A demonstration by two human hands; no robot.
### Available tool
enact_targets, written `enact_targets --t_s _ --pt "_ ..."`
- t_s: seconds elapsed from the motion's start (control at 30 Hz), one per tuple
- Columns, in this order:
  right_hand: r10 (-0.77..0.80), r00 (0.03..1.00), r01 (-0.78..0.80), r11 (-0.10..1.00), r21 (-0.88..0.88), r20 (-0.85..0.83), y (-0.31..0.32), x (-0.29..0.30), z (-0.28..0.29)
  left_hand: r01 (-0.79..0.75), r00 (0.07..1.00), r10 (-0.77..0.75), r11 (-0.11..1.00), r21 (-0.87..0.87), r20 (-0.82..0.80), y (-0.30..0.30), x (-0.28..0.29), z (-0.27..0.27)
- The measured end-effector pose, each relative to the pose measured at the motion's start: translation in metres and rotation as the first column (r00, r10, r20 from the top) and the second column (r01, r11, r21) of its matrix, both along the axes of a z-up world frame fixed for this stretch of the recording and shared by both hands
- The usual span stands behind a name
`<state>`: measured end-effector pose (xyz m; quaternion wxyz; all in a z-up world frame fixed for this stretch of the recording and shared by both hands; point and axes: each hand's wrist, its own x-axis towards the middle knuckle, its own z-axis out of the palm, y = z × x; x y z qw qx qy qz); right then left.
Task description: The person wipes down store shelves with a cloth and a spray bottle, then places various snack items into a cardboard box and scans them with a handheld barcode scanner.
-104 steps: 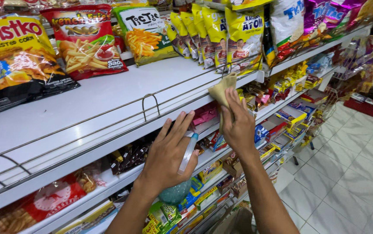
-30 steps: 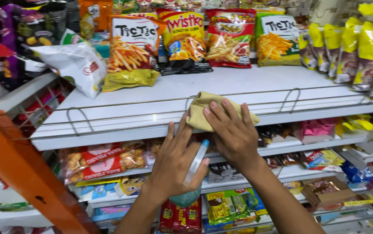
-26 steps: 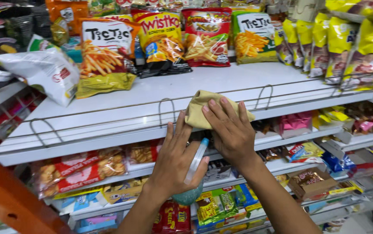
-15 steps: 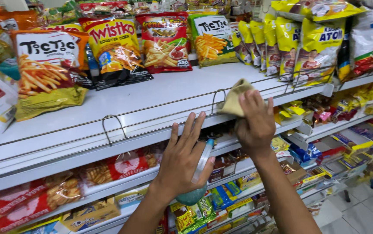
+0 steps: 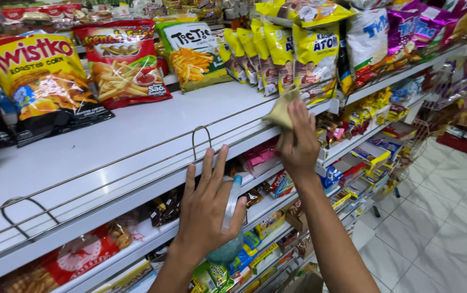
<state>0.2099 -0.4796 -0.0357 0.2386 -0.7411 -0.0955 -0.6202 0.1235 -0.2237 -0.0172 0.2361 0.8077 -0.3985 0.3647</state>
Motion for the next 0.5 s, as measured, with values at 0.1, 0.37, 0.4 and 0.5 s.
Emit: enact_targets --t_s 0.1,0.37,0.4,0.5 --pt "0.024 0.998 -0.006 0.963 0.269 -0.062 -0.028 0.007 0.008 -0.022 1.0 0.022 1.0 -0.002 0.022 -0.005 0.002 -0.002" --pt "0.1 0.992 -0.071 0.939 0.336 -0.07 0.012 -0.01 0.007 0.041 0.999 -0.041 0.999 -0.008 0.011 0.011 -0.005 0.003" --pt "0.12 0.99 -0.09 0.94 0.328 -0.072 0.025 -0.016 0.006 0.076 0.997 -0.076 0.997 -0.023 0.009 0.017 -0.008 0.005" --pt "0.179 0.981 -0.152 0.944 0.294 -0.067 0.069 -0.036 0.004 0.058 0.998 -0.058 0.997 -0.056 0.006 0.041 -0.026 0.005"
